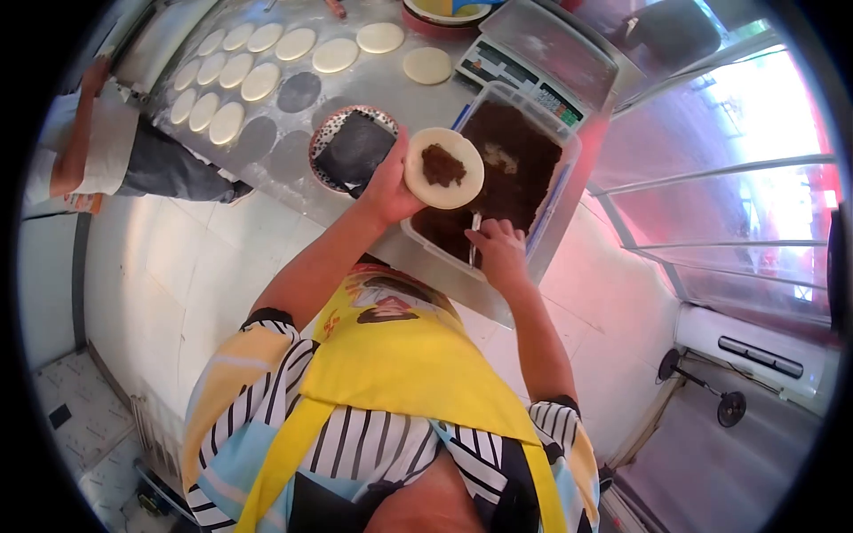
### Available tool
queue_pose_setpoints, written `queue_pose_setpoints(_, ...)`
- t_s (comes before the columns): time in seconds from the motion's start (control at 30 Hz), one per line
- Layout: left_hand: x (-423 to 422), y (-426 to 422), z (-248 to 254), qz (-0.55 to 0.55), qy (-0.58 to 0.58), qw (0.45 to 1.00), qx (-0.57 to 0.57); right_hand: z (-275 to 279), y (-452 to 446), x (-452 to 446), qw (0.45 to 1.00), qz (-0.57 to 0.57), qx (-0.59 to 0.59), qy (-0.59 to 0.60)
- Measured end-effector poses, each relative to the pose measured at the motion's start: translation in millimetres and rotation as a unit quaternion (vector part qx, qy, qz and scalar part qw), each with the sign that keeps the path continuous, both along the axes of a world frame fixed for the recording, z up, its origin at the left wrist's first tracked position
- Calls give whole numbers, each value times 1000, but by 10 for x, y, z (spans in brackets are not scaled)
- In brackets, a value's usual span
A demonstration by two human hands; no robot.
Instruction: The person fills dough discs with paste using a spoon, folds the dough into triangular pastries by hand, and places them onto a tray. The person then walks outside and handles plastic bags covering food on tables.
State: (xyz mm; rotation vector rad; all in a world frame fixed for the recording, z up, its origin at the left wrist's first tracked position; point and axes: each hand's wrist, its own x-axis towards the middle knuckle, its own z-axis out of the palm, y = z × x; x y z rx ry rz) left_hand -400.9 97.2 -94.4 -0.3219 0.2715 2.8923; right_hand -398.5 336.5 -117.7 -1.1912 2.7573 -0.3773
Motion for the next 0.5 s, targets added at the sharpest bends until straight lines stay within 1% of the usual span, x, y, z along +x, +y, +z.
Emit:
queue_pose_setpoints(0.07,114,-14,93,-19,17,1000,7,242,-11,17,1000,-17,-22,-11)
queue_pose_setpoints(0.1,176,-2,130,-29,26,999,12,478,-98,10,987,-64,-85,-117)
queue_pose_setpoints(0.13,232,12,148,-56,34,998,22,527,-178,30,959,-64,-194,-199)
queue_pose_setpoints(0.17,266,19,175,-84,43,995,30,562,-269,45,911,-62,-301,-275)
queue_pose_setpoints(0.2,289,21,231,-114,54,991,37,588,-342,37,846,-58,-404,-344)
queue_pose_setpoints(0.23,322,30,294,-121,37,992,4,548,-375,16,856,-77,-379,-343)
queue_pose_setpoints(0.33,372,-47,510,-139,22,987,-71,704,-449,132,894,-100,-350,-263)
queue_pose_setpoints(0.43,403,-156,600,-172,-3,975,-144,719,-549,240,892,-108,-392,-198)
queue_pose_setpoints(0.5,469,-225,778,-207,6,948,-243,708,-683,301,850,-123,-465,-215)
